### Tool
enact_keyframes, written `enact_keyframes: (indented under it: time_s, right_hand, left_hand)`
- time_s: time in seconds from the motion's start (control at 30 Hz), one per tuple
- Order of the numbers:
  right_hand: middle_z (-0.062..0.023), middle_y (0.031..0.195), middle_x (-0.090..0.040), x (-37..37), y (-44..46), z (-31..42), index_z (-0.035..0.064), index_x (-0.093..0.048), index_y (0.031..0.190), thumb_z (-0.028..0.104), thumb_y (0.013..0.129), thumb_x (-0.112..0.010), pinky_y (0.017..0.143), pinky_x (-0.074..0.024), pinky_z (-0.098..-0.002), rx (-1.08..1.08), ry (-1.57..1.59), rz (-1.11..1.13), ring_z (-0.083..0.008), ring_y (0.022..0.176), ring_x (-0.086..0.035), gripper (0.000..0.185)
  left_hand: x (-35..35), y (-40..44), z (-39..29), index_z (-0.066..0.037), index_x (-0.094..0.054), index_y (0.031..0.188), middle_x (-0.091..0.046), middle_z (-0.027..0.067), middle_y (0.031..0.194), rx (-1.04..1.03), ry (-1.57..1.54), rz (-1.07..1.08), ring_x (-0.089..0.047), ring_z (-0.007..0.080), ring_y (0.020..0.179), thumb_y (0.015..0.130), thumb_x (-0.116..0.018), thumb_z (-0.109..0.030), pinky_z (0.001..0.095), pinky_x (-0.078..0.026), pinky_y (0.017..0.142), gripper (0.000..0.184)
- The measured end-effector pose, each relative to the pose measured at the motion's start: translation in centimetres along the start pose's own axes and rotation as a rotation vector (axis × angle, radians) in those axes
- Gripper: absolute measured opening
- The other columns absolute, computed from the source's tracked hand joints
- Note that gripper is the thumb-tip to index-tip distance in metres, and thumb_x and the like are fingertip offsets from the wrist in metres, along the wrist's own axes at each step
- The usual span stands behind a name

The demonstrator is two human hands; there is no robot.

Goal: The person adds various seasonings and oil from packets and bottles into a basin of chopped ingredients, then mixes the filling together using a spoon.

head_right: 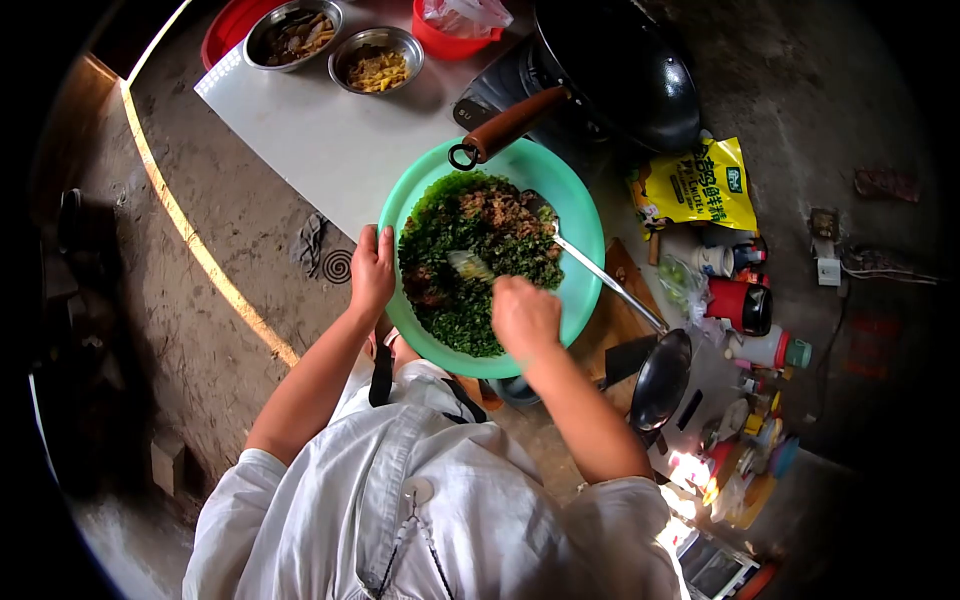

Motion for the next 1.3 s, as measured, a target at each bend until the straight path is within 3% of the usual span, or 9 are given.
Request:
enact_keyframes:
  time_s: [0.1,0.2,0.3,0.47,0.87,1.0,1.07,1.17,1.3]
  right_hand:
    - [-0.0141,0.071,-0.060,-3.9,0.1,4.3,0.0036,-0.055,0.074,0.010,0.077,-0.044,0.055,-0.0484,-0.0448,0.102,0.035,0.048,-0.0324,0.063,-0.062,0.013]
    - [-0.0142,0.074,-0.061,-7.0,1.9,-1.1,0.0031,-0.058,0.072,0.008,0.075,-0.046,0.057,-0.0488,-0.0427,0.002,0.002,0.026,-0.0332,0.064,-0.061,0.014]
    - [-0.0142,0.071,-0.061,-5.6,1.1,-2.8,0.0042,-0.058,0.070,0.010,0.076,-0.046,0.056,-0.0487,-0.0424,-0.044,-0.035,0.051,-0.0333,0.063,-0.061,0.015]
    - [-0.0158,0.071,-0.060,-4.6,-1.2,2.5,0.0042,-0.056,0.069,0.015,0.080,-0.045,0.056,-0.0486,-0.0448,0.064,0.089,0.065,-0.0342,0.061,-0.060,0.019]
    - [-0.0177,0.074,-0.062,-5.2,-2.2,-11.6,0.0066,-0.064,0.071,0.016,0.079,-0.049,0.066,-0.0479,-0.0438,-0.369,-0.135,0.137,-0.0348,0.070,-0.060,0.019]
    - [-0.0178,0.070,-0.061,-9.6,-2.4,-11.6,0.0064,-0.064,0.072,0.017,0.077,-0.052,0.064,-0.0475,-0.0438,-0.416,0.227,0.140,-0.0366,0.068,-0.058,0.017]
    - [-0.0173,0.070,-0.060,-10.1,-1.1,-8.3,0.0087,-0.064,0.073,0.019,0.077,-0.052,0.062,-0.0469,-0.0443,-0.314,0.387,0.111,-0.0370,0.067,-0.057,0.016]
    - [-0.0165,0.067,-0.060,-7.0,0.4,-5.1,0.0085,-0.062,0.070,0.019,0.078,-0.052,0.060,-0.0466,-0.0449,-0.260,0.400,0.011,-0.0366,0.066,-0.057,0.016]
    - [-0.0143,0.069,-0.060,-1.4,2.1,-5.3,0.0060,-0.059,0.071,0.016,0.079,-0.050,0.057,-0.0471,-0.0439,-0.200,0.128,-0.088,-0.0343,0.063,-0.059,0.016]
  left_hand:
    - [-0.3,0.0,0.4,-0.002,-0.042,0.081,-0.046,0.0164,0.054,0.052,-0.007,0.033,-0.043,0.0292,0.046,0.090,-0.044,-0.028,0.0390,-0.035,0.046,0.028]
    - [-0.3,0.0,0.3,-0.002,-0.042,0.081,-0.046,0.0167,0.054,0.023,-0.035,0.021,-0.043,0.0300,0.047,0.090,-0.044,-0.028,0.0390,-0.035,0.046,0.028]
    - [-0.3,0.3,0.5,-0.002,-0.042,0.081,-0.045,0.0170,0.054,0.013,-0.003,0.013,-0.044,0.0309,0.047,0.090,-0.044,-0.028,0.0390,-0.035,0.047,0.028]
    - [-0.1,-0.1,-0.2,-0.002,-0.041,0.081,-0.045,0.0175,0.055,0.037,0.005,0.028,-0.044,0.0315,0.048,0.090,-0.043,-0.028,0.0393,-0.035,0.047,0.028]
    - [-0.5,0.1,0.4,-0.002,-0.041,0.082,-0.045,0.0162,0.054,0.008,-0.017,0.026,-0.044,0.0288,0.047,0.091,-0.044,-0.028,0.0388,-0.035,0.047,0.028]
    - [-0.3,0.0,0.1,-0.002,-0.042,0.082,-0.046,0.0161,0.055,0.009,-0.005,0.009,-0.044,0.0287,0.048,0.091,-0.044,-0.028,0.0385,-0.035,0.047,0.027]
    - [-0.3,-0.1,0.1,-0.002,-0.043,0.083,-0.047,0.0160,0.055,0.031,-0.017,0.009,-0.044,0.0280,0.047,0.091,-0.043,-0.028,0.0382,-0.036,0.047,0.027]
    - [-0.3,0.0,0.1,-0.002,-0.044,0.083,-0.047,0.0157,0.055,0.014,-0.003,0.009,-0.045,0.0272,0.048,0.091,-0.044,-0.029,0.0381,-0.036,0.047,0.028]
    - [-0.7,0.1,0.8,-0.002,-0.045,0.084,-0.047,0.0157,0.055,0.017,0.005,0.030,-0.045,0.0273,0.048,0.090,-0.044,-0.029,0.0383,-0.036,0.048,0.028]
Point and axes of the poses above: each hand's wrist, its own y-axis towards the middle knuckle, its own x-axis out of the back of the hand, z = x × y, the point moved 10 cm from there along y, towards the middle knuckle
